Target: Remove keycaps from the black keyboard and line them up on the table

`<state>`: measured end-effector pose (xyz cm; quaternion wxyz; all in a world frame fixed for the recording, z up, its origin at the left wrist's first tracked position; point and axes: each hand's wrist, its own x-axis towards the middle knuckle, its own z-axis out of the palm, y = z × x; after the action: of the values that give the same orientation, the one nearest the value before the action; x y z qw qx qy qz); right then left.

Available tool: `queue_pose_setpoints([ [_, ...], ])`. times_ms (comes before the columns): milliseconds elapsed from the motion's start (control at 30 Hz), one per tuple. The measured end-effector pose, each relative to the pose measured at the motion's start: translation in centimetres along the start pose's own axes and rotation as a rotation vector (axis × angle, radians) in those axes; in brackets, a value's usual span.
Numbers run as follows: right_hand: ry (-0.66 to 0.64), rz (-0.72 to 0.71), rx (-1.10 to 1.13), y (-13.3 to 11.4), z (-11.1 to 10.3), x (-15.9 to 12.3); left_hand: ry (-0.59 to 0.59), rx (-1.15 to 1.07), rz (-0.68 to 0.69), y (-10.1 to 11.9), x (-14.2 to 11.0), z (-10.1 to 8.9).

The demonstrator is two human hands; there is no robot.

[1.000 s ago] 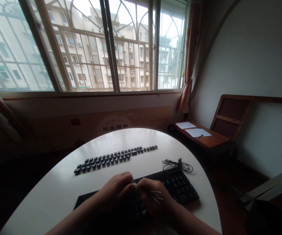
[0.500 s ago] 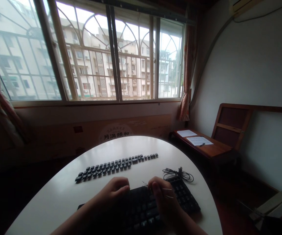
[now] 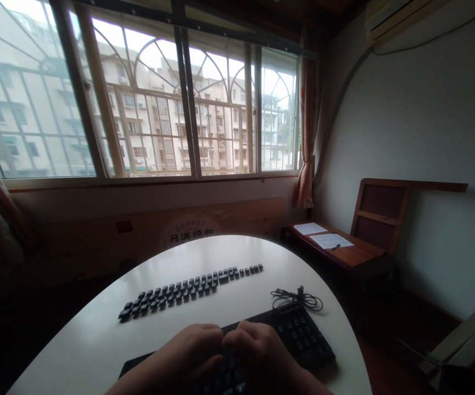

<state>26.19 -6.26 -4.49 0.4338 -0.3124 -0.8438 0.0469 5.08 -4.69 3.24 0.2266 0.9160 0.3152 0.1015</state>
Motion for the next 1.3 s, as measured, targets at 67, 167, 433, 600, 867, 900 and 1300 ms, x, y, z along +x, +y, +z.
queue_pose_setpoints([
  [67, 0.002, -0.018, -0.014, 0.0, 0.1, 0.0, 0.0, -0.017, -0.003, 0.0, 0.0, -0.2],
  [167, 0.007, -0.004, -0.01, -0.1, 0.0, 0.0, -0.003, -0.053, -0.002, -0.2, 0.1, -0.2],
  [433, -0.076, 0.093, 0.021, -0.4, -0.4, -0.3, 0.002, -0.176, -0.01, -0.9, 0.5, 0.5],
  [600, -0.083, 0.15, 0.024, 0.4, -0.3, -0.5, 0.052, 0.079, -0.114, -1.3, 0.7, 0.3],
  [867, -0.175, 0.225, -0.19, 1.0, -1.9, 1.4, 0.064, 0.45, -0.306, -4.8, 0.5, 1.3],
  [900, -0.221, 0.212, -0.219, 1.1, -2.2, 2.2, 0.067, 0.452, -0.311, -5.0, 0.5, 1.5],
  [1300, -0.348, 0.309, -0.317, 10.0, 1.9, 13.0, 0.027, 0.36, -0.347, -6.4, 0.8, 2.7],
])
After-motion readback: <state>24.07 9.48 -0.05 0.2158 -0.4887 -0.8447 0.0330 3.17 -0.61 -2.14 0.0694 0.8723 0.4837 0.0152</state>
